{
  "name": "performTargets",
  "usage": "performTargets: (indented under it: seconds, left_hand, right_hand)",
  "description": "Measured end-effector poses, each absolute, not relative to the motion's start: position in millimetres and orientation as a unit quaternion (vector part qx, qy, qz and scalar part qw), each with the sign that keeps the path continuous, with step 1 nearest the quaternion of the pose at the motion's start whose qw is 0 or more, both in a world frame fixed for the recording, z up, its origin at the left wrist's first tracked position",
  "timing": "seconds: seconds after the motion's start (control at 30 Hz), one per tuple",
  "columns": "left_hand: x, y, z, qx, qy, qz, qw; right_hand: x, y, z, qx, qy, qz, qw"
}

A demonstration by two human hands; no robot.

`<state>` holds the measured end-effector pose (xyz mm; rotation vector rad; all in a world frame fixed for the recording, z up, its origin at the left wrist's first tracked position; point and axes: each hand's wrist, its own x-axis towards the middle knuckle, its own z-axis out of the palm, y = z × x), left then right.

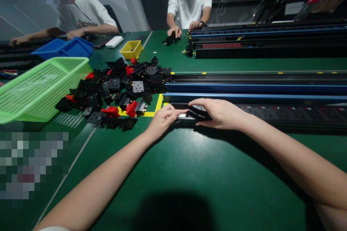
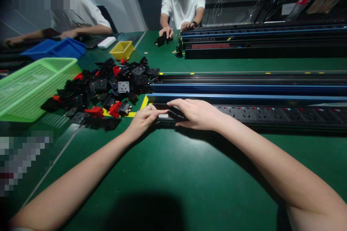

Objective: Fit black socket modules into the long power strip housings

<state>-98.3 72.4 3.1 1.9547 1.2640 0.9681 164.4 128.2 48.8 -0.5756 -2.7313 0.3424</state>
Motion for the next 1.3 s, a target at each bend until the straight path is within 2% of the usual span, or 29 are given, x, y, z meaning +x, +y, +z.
performTargets:
  seconds: [0.37, 0.63, 1.3]
  left_hand:
    - [-98.4, 73.1, 5.3, 0.748, 0.479, 0.324, 0.325]
    - [-96.2, 72.1, 4.3, 0.727, 0.494, 0.339, 0.336]
    - [-94.5, 72.1, 2.4, 0.734, 0.508, 0.318, 0.32]
  right_hand:
    - [165.3, 126.5, 50.0, -0.207, -0.959, 0.114, 0.156]
    - [163.3, 127.0, 54.8, -0.197, -0.963, 0.114, 0.143]
    - [161.8, 127.8, 57.5, -0.147, -0.982, 0.048, 0.107]
